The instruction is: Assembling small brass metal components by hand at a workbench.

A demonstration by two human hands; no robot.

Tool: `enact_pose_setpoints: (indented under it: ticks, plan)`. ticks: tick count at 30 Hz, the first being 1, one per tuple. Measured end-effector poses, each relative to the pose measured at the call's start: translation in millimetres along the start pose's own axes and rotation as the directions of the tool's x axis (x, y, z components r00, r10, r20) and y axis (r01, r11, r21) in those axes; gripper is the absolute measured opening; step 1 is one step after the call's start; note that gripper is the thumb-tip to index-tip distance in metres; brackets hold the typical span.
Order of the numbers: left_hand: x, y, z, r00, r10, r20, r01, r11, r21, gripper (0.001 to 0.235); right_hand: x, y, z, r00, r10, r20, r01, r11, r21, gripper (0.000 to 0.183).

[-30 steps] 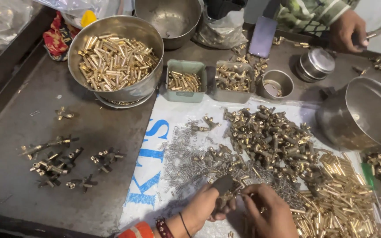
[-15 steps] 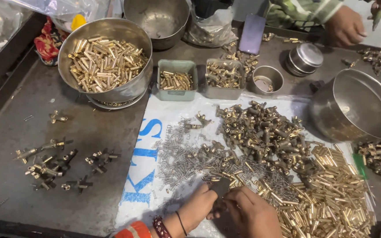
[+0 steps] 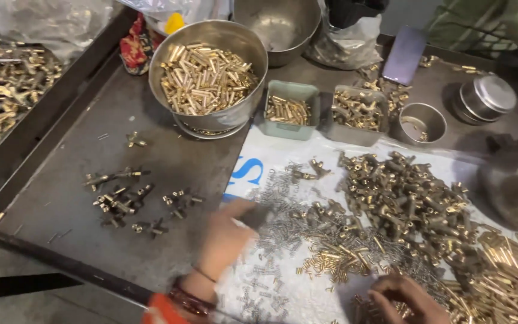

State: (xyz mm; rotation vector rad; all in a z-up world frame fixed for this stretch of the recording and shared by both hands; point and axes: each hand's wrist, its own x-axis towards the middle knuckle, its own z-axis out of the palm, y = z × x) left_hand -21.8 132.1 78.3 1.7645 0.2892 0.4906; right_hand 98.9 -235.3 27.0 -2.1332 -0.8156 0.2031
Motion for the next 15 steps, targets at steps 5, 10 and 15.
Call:
enact_pose_setpoints:
  ticks: [5, 10, 15]
  plan:
    - [-5, -27, -152, 0.826, 0.308, -0.472, 0.284, 0.496, 0.820, 0.052, -24, 121, 17, 0.978, 0.033, -0.207, -0.001, 0.988, 0.153, 0.017]
    - [-12, -10, -188, 0.856, 0.095, -0.508, 0.425, 0.429, 0.797, 0.043, -4, 123, 2, 0.950, 0.157, 0.270, -0.156, 0.987, -0.025, 0.017]
    - [-1, -30, -187, 0.906, -0.088, -0.414, 0.424, 0.161, 0.891, 0.052, -17, 88, 11, 1.000, -0.014, 0.006, 0.014, 0.997, -0.073, 0.017]
